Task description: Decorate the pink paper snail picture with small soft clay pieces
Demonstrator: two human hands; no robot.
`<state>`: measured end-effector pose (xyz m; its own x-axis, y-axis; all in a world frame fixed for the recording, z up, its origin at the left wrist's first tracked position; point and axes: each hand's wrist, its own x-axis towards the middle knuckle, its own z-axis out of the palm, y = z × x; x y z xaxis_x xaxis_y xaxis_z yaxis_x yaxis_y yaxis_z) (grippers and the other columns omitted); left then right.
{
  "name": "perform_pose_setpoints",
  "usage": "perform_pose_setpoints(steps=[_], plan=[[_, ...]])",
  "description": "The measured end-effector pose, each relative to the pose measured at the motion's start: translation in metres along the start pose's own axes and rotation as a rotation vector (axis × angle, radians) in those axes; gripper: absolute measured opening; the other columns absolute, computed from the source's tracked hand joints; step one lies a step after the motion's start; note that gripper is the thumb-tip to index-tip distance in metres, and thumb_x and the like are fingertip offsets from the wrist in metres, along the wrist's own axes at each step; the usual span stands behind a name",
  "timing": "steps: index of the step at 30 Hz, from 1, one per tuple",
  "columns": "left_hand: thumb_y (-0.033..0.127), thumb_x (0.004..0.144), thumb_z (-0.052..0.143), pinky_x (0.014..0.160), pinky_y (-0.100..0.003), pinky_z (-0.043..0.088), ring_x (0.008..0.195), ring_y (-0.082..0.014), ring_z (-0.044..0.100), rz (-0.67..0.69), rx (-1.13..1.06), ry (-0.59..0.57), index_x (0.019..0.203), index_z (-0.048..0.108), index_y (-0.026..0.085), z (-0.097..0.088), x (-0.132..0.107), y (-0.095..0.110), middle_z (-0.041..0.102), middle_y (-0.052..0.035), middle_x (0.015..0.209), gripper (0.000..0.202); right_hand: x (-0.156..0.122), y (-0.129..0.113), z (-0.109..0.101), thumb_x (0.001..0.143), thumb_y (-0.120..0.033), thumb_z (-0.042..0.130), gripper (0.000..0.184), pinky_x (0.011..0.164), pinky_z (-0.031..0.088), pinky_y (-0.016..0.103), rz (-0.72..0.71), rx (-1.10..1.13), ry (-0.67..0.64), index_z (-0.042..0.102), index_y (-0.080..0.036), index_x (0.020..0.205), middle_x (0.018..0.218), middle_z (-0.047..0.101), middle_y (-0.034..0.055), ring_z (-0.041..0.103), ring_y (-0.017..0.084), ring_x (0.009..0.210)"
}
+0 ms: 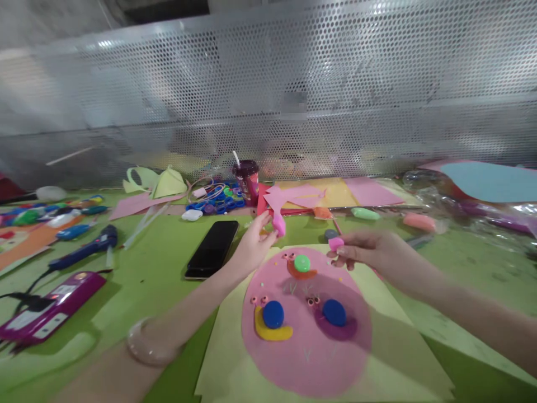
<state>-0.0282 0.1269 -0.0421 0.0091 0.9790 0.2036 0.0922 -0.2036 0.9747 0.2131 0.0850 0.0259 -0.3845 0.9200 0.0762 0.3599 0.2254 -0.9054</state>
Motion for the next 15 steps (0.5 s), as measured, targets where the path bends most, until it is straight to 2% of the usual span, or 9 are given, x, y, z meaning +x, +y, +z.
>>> perform_pose_setpoints(steps=[2,5,6,8,10,12,15], plan=[[0.014,0.082,0.054,0.104,-0.040,0.041,0.129,-0.0259,0.044,0.040,0.027,-0.003,0.139,0.034,0.017,0.001,-0.001,0.003,0.031,-0.0134,0.150,0.061,-0.007,0.007,0.003,0.075,-0.052,0.065,0.039,0.053,0.051,0.028,0.010,-0.002,0.026,0.069,-0.013,0.080,0.070,0.071,0.0087,0.062,0.015,0.058],[0.015,0.083,0.055,0.112,-0.040,0.030,0.134,-0.0242,0.036,0.082,0.066,-0.016,0.136,0.041,0.020,0.004,-0.012,0.017,0.030,-0.0088,0.151,0.055,-0.014,0.014,0.011,0.081,-0.051,0.058,0.037,0.042,0.045,0.025,-0.024,-0.027,0.090,0.066,-0.015,0.079,0.063,0.066,0.0047,0.055,0.012,0.046],[0.016,0.084,0.055,0.112,-0.037,0.029,0.135,-0.0226,0.035,0.089,0.074,-0.035,0.132,0.046,0.020,0.007,-0.018,0.024,0.033,-0.0073,0.150,0.048,-0.016,0.015,0.014,0.082,-0.049,0.058,0.034,0.040,0.043,0.024,-0.052,-0.048,0.114,0.066,-0.015,0.079,0.060,0.064,0.0029,0.052,0.011,0.044],[0.025,0.088,0.055,0.103,-0.037,0.042,0.122,-0.0225,0.052,0.060,0.072,-0.126,0.121,0.056,0.019,0.017,-0.033,0.039,0.055,-0.0089,0.133,0.034,-0.020,0.015,0.018,0.082,-0.044,0.059,0.027,0.043,0.043,0.025,-0.137,-0.103,0.162,0.069,-0.018,0.080,0.065,0.061,0.0020,0.052,0.011,0.048],[0.035,0.088,0.056,0.088,-0.036,0.053,0.097,-0.0223,0.067,-0.036,0.044,-0.282,0.108,0.064,0.016,0.029,-0.048,0.055,0.070,-0.0101,0.107,0.028,-0.023,0.013,0.022,0.081,-0.038,0.061,0.019,0.053,0.047,0.027,-0.254,-0.162,0.204,0.071,-0.022,0.081,0.076,0.061,0.0033,0.056,0.013,0.062],[0.035,0.090,0.055,0.084,-0.034,0.055,0.090,-0.0205,0.070,-0.289,-0.173,-0.470,0.099,0.066,0.014,0.041,-0.059,0.067,0.072,-0.0104,0.099,0.026,-0.025,0.013,0.025,0.083,-0.031,0.058,0.016,0.063,0.049,0.029,-0.368,-0.214,0.235,0.073,-0.025,0.082,0.084,0.059,0.0042,0.057,0.015,0.075],[0.034,0.090,0.055,0.072,-0.029,0.057,0.083,-0.0197,0.071,-0.416,-0.317,-0.553,0.093,0.066,0.014,0.052,-0.069,0.076,0.073,-0.0105,0.091,0.023,-0.030,0.015,0.026,0.085,-0.021,0.055,0.019,0.063,0.049,0.029,-0.489,-0.277,0.255,0.073,-0.025,0.086,0.086,0.056,0.0048,0.057,0.015,0.077]])
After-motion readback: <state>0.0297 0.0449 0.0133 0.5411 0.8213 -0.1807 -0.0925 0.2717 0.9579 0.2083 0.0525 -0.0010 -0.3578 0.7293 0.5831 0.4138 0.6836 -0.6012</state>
